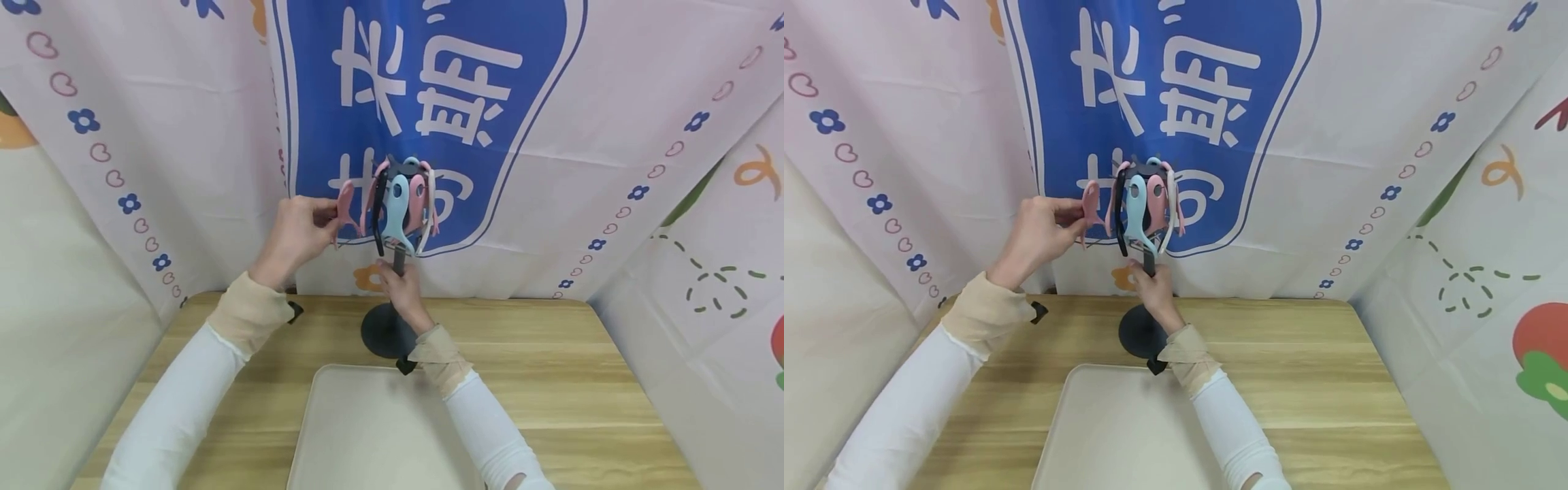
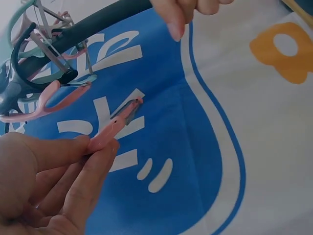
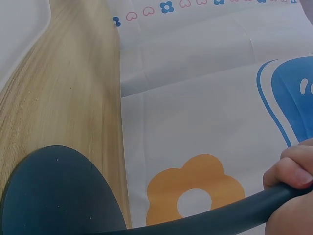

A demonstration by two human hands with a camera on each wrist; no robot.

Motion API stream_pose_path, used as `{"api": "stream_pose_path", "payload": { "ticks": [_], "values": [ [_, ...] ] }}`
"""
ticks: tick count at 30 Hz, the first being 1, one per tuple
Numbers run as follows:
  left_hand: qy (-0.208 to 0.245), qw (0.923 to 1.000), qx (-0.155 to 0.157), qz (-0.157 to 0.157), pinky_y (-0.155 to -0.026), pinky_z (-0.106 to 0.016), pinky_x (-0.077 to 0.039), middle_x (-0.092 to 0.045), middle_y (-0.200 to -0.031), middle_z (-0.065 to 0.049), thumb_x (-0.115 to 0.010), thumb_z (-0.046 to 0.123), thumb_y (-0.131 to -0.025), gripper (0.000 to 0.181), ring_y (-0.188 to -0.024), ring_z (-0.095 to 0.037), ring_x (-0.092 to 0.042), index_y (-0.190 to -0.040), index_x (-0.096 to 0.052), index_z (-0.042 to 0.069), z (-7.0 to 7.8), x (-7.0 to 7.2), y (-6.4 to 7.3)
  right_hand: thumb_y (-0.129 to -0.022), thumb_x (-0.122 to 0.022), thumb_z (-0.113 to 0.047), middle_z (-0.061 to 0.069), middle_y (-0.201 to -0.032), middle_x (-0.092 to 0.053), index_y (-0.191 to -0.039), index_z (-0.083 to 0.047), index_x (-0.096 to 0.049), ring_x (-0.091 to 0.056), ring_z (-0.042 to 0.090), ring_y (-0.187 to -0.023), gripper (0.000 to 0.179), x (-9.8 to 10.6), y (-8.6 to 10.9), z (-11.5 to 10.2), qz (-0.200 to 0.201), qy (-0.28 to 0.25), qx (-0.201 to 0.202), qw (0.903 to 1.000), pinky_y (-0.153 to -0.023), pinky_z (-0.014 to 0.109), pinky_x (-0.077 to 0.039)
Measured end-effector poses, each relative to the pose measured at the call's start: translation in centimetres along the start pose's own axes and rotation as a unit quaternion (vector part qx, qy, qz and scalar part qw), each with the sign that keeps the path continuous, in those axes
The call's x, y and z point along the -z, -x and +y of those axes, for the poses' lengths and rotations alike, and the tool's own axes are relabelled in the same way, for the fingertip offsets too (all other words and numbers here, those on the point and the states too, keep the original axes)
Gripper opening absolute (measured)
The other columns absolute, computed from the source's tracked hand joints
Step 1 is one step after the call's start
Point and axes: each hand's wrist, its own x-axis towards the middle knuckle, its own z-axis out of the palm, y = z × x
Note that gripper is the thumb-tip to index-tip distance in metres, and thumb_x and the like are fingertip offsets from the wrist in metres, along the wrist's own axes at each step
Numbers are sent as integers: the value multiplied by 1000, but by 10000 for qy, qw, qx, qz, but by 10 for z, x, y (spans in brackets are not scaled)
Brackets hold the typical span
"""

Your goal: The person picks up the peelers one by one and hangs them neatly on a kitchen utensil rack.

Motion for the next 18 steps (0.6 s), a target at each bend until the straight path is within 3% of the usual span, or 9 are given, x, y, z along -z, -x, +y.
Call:
{"api": "stream_pose_path", "payload": {
  "ticks": [6,13,18],
  "values": [
    [321,9994,-30,105,-78,-43,-65,-80,-112,-15,-76,11,-100,27,-87,-27,-80,-127,-78,7,10,-1,-14,-111,-55,-20,-12,-49,-41,-58,-13,-45,-35,8,-40,54,1,0,1,-11,105,-31,9999,-42,26,-28],
    [393,9985,-317,226,-89,-45,-63,-79,-120,-16,-76,13,-100,28,-103,-32,-79,-128,-77,6,29,5,-36,-111,-50,-8,-14,-50,-41,-61,-6,-45,-35,4,-41,50,-1,0,-18,-30,156,-114,9998,-44,23,-28],
    [449,9987,-109,194,-86,-42,-64,-79,-120,-13,-76,18,-101,28,-104,-28,-79,-127,-78,10,37,6,-45,-110,-52,-9,-13,-50,-41,-62,-2,-44,-36,4,-42,49,-2,6,-33,-62,135,-100,9998,-45,23,-30]
  ]
}}
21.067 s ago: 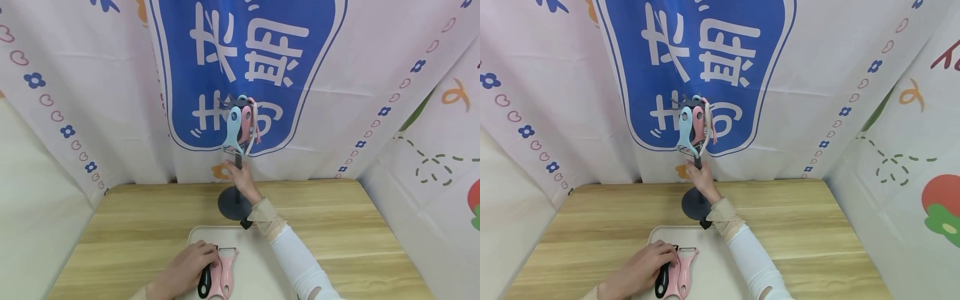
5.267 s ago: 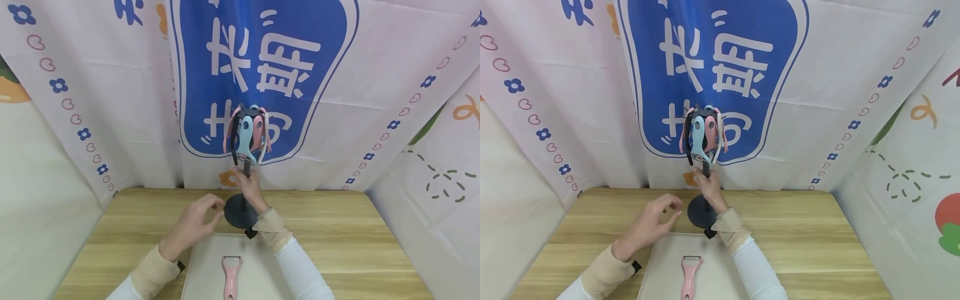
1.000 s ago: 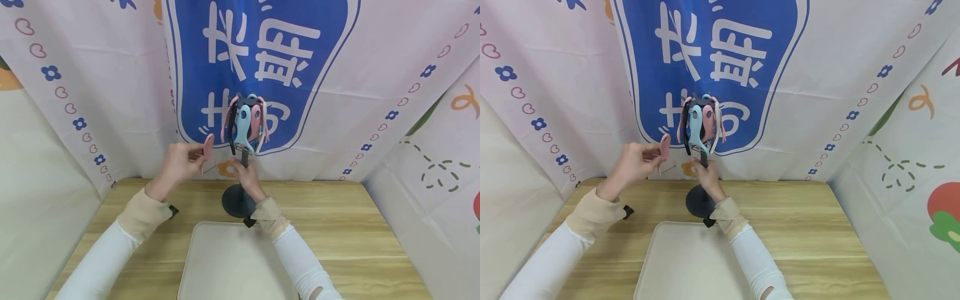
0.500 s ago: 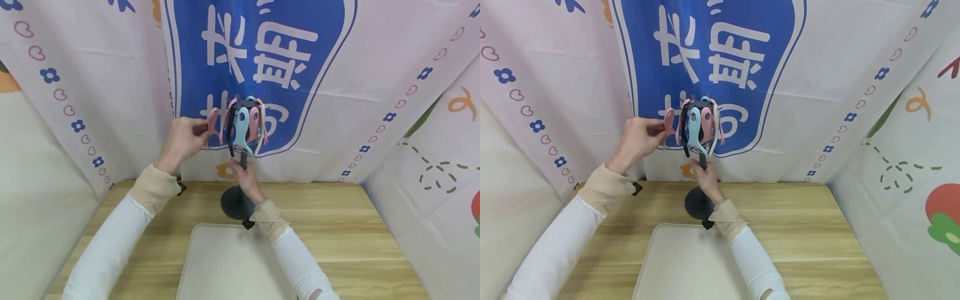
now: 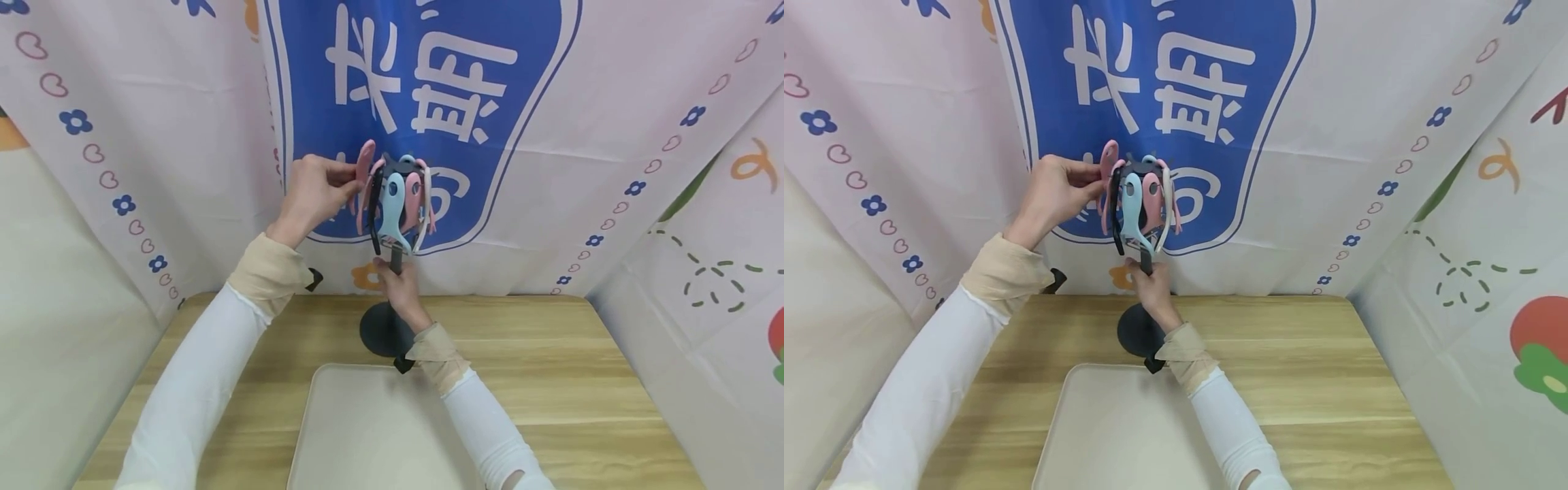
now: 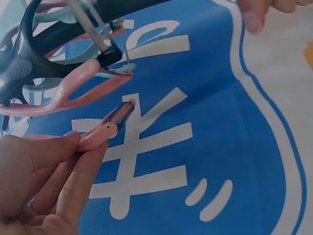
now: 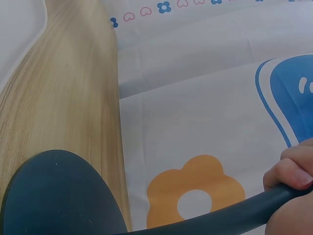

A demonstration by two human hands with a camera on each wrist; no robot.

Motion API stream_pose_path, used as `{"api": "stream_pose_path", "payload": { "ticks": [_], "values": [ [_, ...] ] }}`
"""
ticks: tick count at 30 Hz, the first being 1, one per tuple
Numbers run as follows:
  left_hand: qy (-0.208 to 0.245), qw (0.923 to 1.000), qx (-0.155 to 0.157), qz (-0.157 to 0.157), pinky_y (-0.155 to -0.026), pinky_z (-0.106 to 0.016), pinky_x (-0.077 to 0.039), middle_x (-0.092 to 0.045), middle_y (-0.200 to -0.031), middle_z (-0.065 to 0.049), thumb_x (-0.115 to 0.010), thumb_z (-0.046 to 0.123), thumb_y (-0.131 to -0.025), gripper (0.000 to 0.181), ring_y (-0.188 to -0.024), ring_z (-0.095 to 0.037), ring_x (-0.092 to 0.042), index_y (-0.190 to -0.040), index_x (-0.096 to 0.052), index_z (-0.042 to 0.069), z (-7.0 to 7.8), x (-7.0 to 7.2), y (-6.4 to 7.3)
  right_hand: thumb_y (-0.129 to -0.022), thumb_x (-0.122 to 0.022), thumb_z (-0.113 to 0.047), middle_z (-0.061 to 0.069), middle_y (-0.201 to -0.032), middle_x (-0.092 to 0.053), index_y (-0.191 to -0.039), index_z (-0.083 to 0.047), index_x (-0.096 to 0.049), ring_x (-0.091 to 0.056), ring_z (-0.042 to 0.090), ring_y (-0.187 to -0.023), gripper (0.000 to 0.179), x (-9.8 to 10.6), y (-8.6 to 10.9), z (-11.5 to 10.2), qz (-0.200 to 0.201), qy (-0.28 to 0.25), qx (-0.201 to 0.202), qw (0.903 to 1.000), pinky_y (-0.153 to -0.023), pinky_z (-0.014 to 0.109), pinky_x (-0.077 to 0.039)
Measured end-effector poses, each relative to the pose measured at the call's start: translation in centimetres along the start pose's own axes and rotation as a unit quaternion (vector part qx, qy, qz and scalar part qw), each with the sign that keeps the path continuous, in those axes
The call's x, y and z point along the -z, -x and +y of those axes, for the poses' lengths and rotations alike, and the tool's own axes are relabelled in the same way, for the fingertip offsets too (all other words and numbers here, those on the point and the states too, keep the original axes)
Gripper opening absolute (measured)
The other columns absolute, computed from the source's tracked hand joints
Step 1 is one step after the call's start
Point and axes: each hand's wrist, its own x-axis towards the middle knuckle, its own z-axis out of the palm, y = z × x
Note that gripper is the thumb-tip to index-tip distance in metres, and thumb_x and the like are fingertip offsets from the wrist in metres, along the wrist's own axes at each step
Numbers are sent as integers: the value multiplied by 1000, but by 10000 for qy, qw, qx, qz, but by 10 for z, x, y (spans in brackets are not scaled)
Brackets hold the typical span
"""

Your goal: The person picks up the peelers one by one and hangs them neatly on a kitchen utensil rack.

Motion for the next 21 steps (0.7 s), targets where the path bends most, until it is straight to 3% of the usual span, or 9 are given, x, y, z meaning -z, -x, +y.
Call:
{"api": "stream_pose_path", "payload": {
  "ticks": [6,12,21],
  "values": [
    [63,9998,183,-79,-95,-40,-61,-79,-121,-11,-76,19,-101,28,-115,-25,-76,-128,-78,13,7,-1,-3,-111,-51,-10,-12,-51,-42,-62,-1,-45,-37,4,-42,50,0,1,1,-80,1,26,10000,-45,24,-30],
    [234,9994,232,-72,-95,-39,-61,-78,-120,-11,-75,17,-101,29,-109,-24,-76,-129,-78,13,12,-3,-6,-111,-50,-10,-12,-51,-42,-62,-6,-45,-36,3,-42,50,1,0,2,-122,47,46,9999,-45,23,-30],
    [286,9991,183,-267,-100,-40,-59,-79,-122,-11,-75,15,-102,27,-113,-24,-74,-129,-78,14,11,-8,-7,-112,-51,-14,-10,-50,-40,-60,-11,-44,-34,6,-41,52,3,-7,30,54,170,-14,9998,-44,24,-28]
  ]
}}
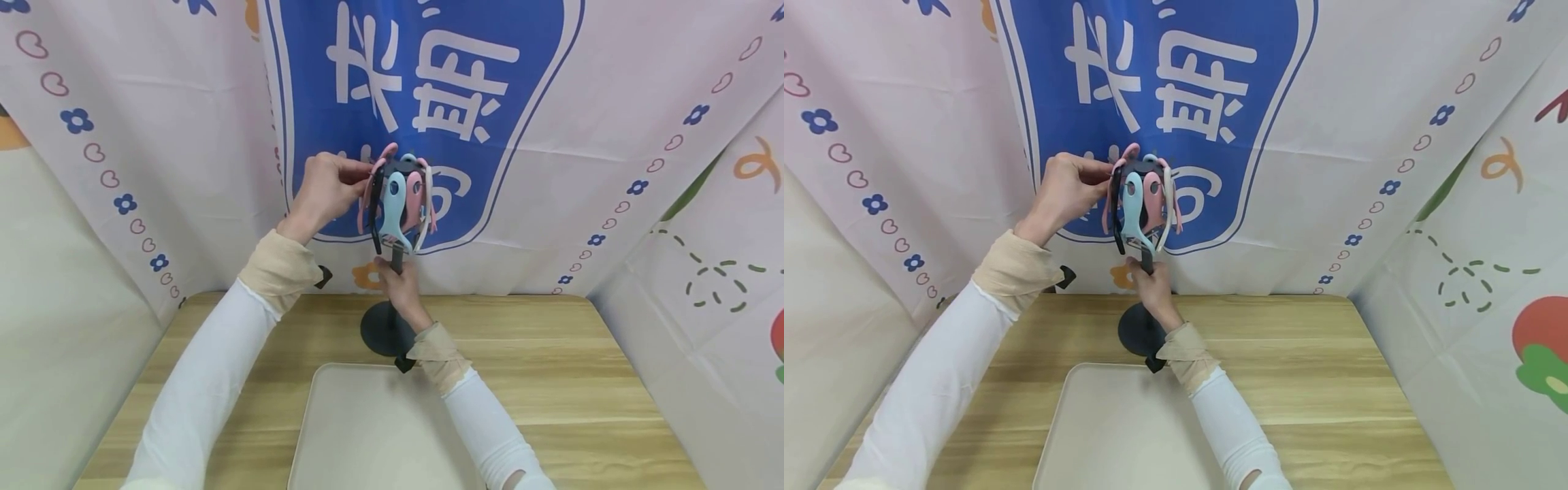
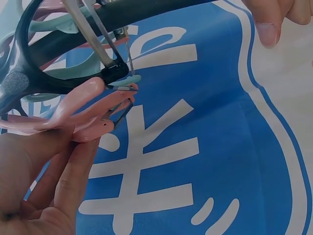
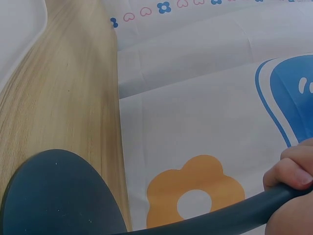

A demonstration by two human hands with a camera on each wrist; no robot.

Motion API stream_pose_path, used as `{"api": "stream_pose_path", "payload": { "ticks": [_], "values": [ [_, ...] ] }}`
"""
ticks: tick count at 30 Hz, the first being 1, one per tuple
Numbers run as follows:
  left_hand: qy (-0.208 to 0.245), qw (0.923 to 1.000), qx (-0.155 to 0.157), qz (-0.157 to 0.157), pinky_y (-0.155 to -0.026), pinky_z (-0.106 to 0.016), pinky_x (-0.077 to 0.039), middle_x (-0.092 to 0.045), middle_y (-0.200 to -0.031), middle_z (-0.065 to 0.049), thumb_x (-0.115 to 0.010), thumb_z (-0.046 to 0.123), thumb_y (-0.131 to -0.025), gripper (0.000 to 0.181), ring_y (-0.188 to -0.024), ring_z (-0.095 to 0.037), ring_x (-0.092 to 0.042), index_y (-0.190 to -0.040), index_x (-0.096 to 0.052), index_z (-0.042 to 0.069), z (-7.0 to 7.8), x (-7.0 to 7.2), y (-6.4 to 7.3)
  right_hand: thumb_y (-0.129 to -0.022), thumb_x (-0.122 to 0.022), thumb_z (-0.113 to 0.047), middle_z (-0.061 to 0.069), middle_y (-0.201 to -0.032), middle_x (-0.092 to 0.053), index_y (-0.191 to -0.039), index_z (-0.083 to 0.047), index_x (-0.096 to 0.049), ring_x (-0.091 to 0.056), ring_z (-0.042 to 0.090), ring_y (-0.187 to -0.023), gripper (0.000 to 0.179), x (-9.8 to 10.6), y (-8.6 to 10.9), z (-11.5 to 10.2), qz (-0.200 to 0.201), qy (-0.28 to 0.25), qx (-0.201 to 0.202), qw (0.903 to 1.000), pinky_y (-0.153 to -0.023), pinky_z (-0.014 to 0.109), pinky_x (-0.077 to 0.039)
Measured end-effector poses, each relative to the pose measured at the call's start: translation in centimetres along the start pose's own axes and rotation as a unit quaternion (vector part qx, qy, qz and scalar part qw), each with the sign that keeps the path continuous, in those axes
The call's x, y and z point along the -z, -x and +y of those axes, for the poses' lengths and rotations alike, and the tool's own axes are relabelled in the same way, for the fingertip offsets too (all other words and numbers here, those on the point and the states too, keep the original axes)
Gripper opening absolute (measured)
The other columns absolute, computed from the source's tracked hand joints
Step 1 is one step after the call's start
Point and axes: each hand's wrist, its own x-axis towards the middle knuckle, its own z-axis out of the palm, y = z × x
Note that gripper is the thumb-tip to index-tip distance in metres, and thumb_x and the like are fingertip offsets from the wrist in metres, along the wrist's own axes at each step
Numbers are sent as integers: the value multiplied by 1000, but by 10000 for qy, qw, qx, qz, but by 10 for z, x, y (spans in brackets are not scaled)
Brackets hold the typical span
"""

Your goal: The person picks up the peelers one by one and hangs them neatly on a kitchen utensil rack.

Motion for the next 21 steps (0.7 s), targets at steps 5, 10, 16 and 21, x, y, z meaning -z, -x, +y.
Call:
{"api": "stream_pose_path", "payload": {
  "ticks": [5,10,16,21],
  "values": [
    [-52,9998,-207,-57,-108,-41,-55,-78,-125,-11,-73,11,-102,28,-117,-25,-73,-129,-78,12,-3,-2,-1,-112,-54,-20,-8,-50,-41,-62,-12,-45,-35,9,-40,52,0,0,3,13,-41,32,10000,-42,26,-28],
    [-72,9994,-275,-197,-103,-42,-58,-76,-130,-11,-70,9,-104,29,-116,-26,-71,-133,-76,12,-6,-4,-1,-112,-54,-22,-7,-50,-40,-62,-11,-46,-34,11,-40,52,0,0,3,-10,-19,35,10000,-42,26,-28],
    [-47,9987,-382,-327,-97,-44,-60,-77,-126,-11,-67,5,-105,30,-110,-25,-70,-133,-76,12,-9,-5,2,-112,-54,-25,-8,-50,-40,-61,-13,-45,-33,10,-40,53,0,1,5,-55,-17,159,9999,-42,27,-27],
    [5,9976,-511,-471,-104,-46,-57,-77,-123,-11,-65,2,-105,30,-113,-25,-71,-131,-75,12,-11,-6,4,-111,-53,-27,-9,-51,-39,-60,-14,-45,-32,9,-40,54,0,0,7,-46,13,250,9997,-42,27,-26]
  ]
}}
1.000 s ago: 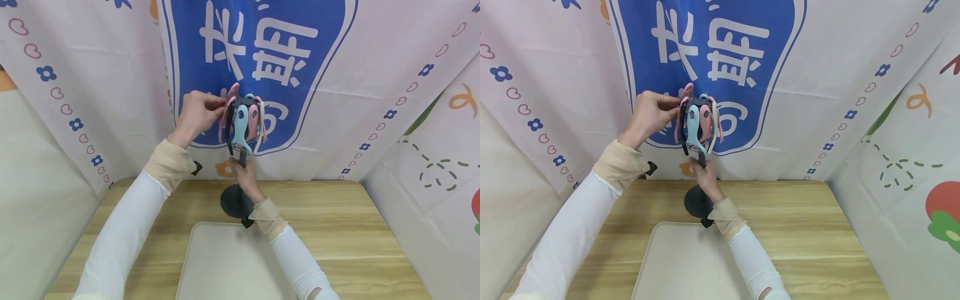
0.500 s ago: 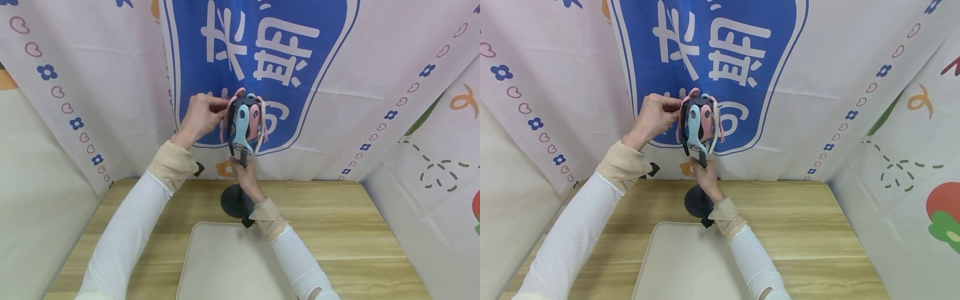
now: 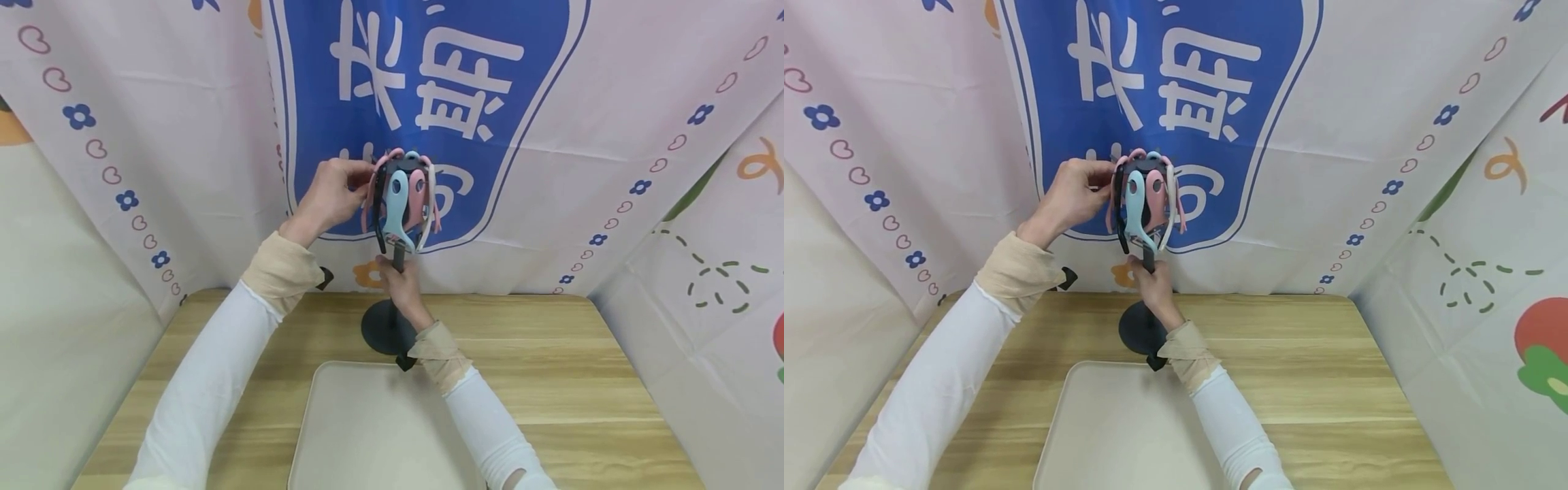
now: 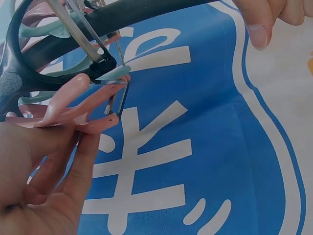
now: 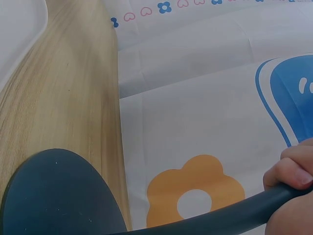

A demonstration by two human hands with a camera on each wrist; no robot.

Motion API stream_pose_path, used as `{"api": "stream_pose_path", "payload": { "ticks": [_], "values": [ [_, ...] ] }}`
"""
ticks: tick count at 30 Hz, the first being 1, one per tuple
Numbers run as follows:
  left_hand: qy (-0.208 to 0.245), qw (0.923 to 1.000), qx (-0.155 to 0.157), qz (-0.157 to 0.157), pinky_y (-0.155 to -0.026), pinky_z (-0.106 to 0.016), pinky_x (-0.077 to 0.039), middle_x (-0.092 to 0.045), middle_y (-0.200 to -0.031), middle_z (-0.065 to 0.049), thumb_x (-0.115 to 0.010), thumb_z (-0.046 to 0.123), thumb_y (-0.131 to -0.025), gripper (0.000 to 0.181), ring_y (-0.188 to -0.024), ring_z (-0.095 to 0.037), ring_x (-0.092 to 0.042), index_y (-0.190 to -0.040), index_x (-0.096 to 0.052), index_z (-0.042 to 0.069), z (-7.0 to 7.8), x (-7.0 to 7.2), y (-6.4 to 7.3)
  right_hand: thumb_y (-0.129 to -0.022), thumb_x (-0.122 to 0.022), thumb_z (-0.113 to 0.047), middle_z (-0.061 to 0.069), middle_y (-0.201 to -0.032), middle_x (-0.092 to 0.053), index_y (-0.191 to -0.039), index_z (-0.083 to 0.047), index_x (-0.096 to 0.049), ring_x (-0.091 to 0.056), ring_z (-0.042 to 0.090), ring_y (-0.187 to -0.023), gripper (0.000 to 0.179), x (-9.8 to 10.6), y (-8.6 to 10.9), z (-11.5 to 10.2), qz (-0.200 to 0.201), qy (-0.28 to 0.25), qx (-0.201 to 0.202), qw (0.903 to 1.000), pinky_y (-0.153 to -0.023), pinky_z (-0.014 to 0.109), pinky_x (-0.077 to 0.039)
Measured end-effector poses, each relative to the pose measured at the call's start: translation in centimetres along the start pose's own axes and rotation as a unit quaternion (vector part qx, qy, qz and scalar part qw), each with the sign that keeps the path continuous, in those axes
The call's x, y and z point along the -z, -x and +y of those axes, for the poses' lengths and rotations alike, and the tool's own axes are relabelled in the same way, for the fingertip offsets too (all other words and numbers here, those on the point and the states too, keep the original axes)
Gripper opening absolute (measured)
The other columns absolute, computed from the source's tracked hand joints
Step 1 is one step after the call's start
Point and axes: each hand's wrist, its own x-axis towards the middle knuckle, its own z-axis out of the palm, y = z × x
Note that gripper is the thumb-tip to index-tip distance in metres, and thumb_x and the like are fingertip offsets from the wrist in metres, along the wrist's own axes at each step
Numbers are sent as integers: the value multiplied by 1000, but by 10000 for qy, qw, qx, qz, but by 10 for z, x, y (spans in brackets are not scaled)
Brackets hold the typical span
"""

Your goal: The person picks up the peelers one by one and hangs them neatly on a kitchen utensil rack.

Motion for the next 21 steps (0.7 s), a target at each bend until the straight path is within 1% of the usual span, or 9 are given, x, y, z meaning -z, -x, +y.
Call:
{"api": "stream_pose_path", "payload": {
  "ticks": [6,12,17,19,21],
  "values": [
    [11,9999,31,-144,-109,-47,-53,-75,-127,-11,-63,0,-105,31,-118,-27,-71,-132,-73,10,-2,-1,-1,-111,-53,-28,-11,-52,-39,-60,-15,-45,-33,9,-42,53,1,-3,1,26,-16,-77,10000,-44,27,-27],
    [-35,9997,65,-229,-111,-48,-52,-73,-131,-11,-61,4,-107,30,-122,-28,-69,-135,-70,10,-6,-2,3,-112,-53,-25,-10,-51,-40,-62,-13,-45,-33,9,-42,53,2,-2,1,-18,-44,-207,9998,-44,27,-28],
    [-30,9996,59,-280,-109,-51,-53,-68,-140,-12,-58,11,-110,32,-129,-33,-67,-141,-65,11,-13,-4,12,-113,-53,-24,-9,-51,-40,-62,-12,-46,-35,11,-41,53,2,1,0,-60,17,-329,9994,-43,27,-29],
    [-5,9996,23,-281,-108,-51,-54,-67,-141,-12,-57,14,-111,33,-128,-33,-67,-144,-64,12,-19,-7,18,-113,-53,-26,-9,-51,-41,-61,-13,-46,-35,11,-41,53,2,2,1,-37,37,-340,9994,-44,27,-29],
    [33,9996,31,-291,-104,-51,-57,-67,-140,-12,-56,17,-112,34,-123,-33,-69,-145,-63,12,-27,-10,24,-112,-54,-28,-10,-51,-41,-61,-14,-46,-35,10,-42,53,3,2,1,-38,8,-356,9994,-44,26,-29]
  ]
}}
